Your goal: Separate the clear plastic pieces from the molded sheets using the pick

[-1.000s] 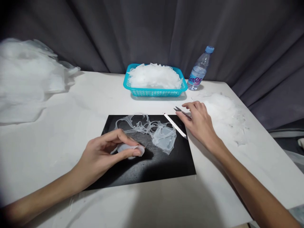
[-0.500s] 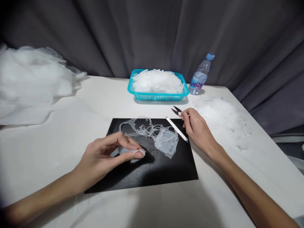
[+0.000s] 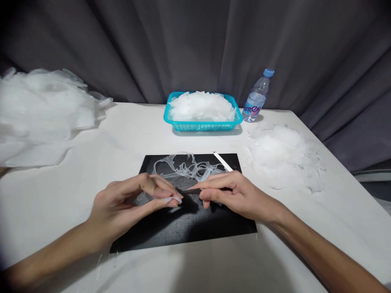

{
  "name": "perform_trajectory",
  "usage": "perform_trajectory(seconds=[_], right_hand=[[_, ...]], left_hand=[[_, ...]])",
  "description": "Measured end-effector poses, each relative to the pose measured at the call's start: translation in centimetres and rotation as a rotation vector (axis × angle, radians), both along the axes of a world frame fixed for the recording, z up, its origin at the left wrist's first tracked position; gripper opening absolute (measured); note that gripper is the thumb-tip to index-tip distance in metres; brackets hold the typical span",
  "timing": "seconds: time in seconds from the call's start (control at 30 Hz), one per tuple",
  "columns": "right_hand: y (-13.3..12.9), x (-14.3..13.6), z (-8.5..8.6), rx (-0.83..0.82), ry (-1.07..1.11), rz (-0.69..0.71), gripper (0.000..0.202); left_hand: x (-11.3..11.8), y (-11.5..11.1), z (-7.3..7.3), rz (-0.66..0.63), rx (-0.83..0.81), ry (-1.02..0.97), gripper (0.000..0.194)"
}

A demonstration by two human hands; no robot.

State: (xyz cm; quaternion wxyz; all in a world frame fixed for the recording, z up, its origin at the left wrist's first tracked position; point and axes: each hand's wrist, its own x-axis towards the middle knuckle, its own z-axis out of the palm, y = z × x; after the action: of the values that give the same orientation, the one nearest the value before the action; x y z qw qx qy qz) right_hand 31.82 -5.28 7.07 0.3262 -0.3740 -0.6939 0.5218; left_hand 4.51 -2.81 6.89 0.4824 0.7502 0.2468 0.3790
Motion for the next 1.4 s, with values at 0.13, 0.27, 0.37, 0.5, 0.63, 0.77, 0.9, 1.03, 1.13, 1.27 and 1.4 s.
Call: perform_trajectory(seconds=[0.13, 0.27, 0.37, 0.5, 0.63, 0.77, 0.9, 1.03, 1.13, 1.27, 1.4], right_hand=[[-0.1, 0.0, 0.0, 0.004, 0.001, 0.01, 0.025], [-0.1, 0.0, 0.2, 0.003, -0.007, 0.037, 0.024], [-0.1, 0.1, 0.2, -0.006, -0.023, 0.065, 0.026], [0.0, 0.2, 0.2, -0.008, -0.031, 0.078, 0.028], [0.1, 0.3, 0.1, -0.004, -0.027, 0.097, 0.024], [0.2, 0.4, 0.1, 0.007, -0.03, 0.104, 0.023], [0.1, 0.4, 0.1, 0.014, -0.048, 0.106, 0.024], [0.1, 0.4, 0.1, 0.009, -0.061, 0.105, 0.025], [0.1, 0.4, 0.0, 0.007, -0.068, 0.1, 0.025], [0.1, 0.4, -0.2, 0.023, -0.083, 0.091, 0.026], [0.0, 0.4, -0.1, 0.032, -0.102, 0.074, 0.028]], left_hand=[[0.1, 0.0, 0.2, 0.002, 0.071, -0.004, 0.019], [0.1, 0.2, 0.4, -0.002, 0.132, -0.007, 0.02], [0.1, 0.2, 0.6, -0.019, 0.158, 0.008, 0.02], [0.0, 0.3, 0.7, -0.035, 0.205, 0.037, 0.021], [0.2, 0.3, 0.8, -0.034, 0.249, 0.041, 0.021], [0.2, 0.4, 0.8, -0.054, 0.301, 0.049, 0.022], [0.1, 0.5, 0.9, -0.057, 0.305, 0.067, 0.022], [0.1, 0.5, 1.0, -0.073, 0.31, 0.082, 0.025], [0.1, 0.5, 1.1, -0.078, 0.336, 0.082, 0.028], [0.1, 0.5, 1.0, -0.078, 0.344, 0.08, 0.026], [0.2, 0.5, 1.1, -0.07, 0.353, 0.09, 0.025]])
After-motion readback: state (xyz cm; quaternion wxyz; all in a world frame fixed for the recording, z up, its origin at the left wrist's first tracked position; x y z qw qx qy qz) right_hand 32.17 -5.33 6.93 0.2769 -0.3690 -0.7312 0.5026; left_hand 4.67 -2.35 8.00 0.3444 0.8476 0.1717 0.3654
